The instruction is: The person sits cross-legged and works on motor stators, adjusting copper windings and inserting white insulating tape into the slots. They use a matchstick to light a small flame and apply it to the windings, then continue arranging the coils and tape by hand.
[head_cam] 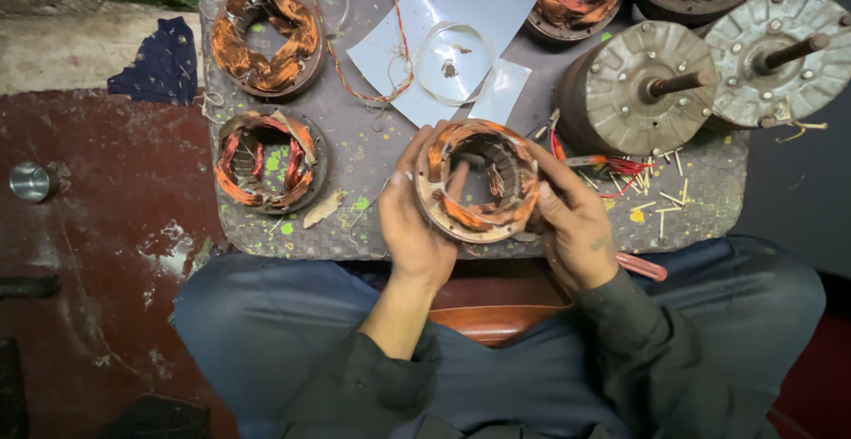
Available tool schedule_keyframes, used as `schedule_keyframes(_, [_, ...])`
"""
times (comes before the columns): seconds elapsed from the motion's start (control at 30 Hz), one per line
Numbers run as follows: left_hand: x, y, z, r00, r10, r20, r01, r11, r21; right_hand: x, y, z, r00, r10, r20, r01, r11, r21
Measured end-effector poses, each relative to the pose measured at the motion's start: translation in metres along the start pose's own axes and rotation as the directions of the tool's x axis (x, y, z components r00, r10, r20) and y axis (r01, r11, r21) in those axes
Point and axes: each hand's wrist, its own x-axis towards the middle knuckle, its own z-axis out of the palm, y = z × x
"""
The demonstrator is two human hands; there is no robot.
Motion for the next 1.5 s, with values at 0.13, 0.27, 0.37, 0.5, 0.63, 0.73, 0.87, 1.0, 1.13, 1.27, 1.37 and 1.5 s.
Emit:
schedule_keyframes(0.13, [0.004, -0.009, -0.008, 0.990, 0.076, -0.120, -0.059, 0.989, 0.136, 0.006, 0.003, 0.001, 0.991, -0.130, -0.006, 0.116, 0.899, -0.422])
schedule_keyframes(0.27, [0.006, -0.017, -0.015, 0.980, 0.119, -0.162, -0.101, 0.988, 0.119, 0.017, 0.001, 0.004, 0.982, -0.189, 0.002, 0.155, 0.798, -0.582])
schedule_keyframes(0.37, [0.006, -0.020, -0.021, 0.973, 0.116, -0.201, -0.091, 0.987, 0.131, 0.026, 0.000, 0.002, 0.971, -0.239, 0.023, 0.192, 0.714, -0.673])
schedule_keyframes(0.5, [0.009, -0.027, -0.026, 0.974, 0.149, -0.169, -0.116, 0.975, 0.188, 0.034, 0.005, -0.002, 0.957, -0.288, 0.019, 0.223, 0.694, -0.685])
schedule_keyframes(0.63, [0.010, -0.026, -0.026, 0.972, 0.120, -0.204, -0.048, 0.944, 0.327, 0.035, 0.006, -0.003, 0.963, -0.269, -0.003, 0.187, 0.677, -0.712])
schedule_keyframes(0.73, [0.008, -0.022, -0.024, 0.960, 0.108, -0.257, 0.019, 0.894, 0.447, 0.031, -0.001, 0.002, 0.952, -0.303, 0.050, 0.242, 0.640, -0.729])
schedule_keyframes(0.87, [0.002, -0.009, -0.022, 0.962, 0.211, -0.175, -0.032, 0.722, 0.691, 0.020, -0.022, 0.016, 0.974, -0.227, 0.024, 0.147, 0.541, -0.828])
schedule_keyframes(1.0, [-0.006, 0.033, -0.019, 0.994, 0.106, -0.012, 0.001, 0.099, 0.995, 0.002, -0.044, 0.024, 0.992, -0.066, -0.108, -0.053, 0.554, -0.831])
schedule_keyframes(1.13, [-0.015, 0.054, -0.007, 0.999, 0.039, 0.012, -0.010, -0.065, 0.998, -0.011, -0.052, 0.022, 0.984, -0.173, -0.027, 0.036, 0.351, -0.936])
schedule_keyframes(1.27, [-0.019, 0.075, -0.009, 0.980, -0.137, 0.141, -0.165, -0.191, 0.968, -0.021, -0.051, 0.020, 0.956, -0.293, 0.030, 0.091, 0.198, -0.976])
schedule_keyframes(1.37, [-0.020, 0.081, -0.004, 0.988, -0.144, 0.056, -0.087, -0.217, 0.972, -0.029, -0.041, 0.025, 0.910, -0.402, 0.102, 0.185, 0.174, -0.967])
schedule_keyframes(1.5, [-0.013, 0.078, 0.001, 0.999, -0.033, 0.039, -0.046, -0.238, 0.970, -0.039, -0.017, 0.040, 0.921, -0.360, 0.152, 0.194, 0.083, -0.978])
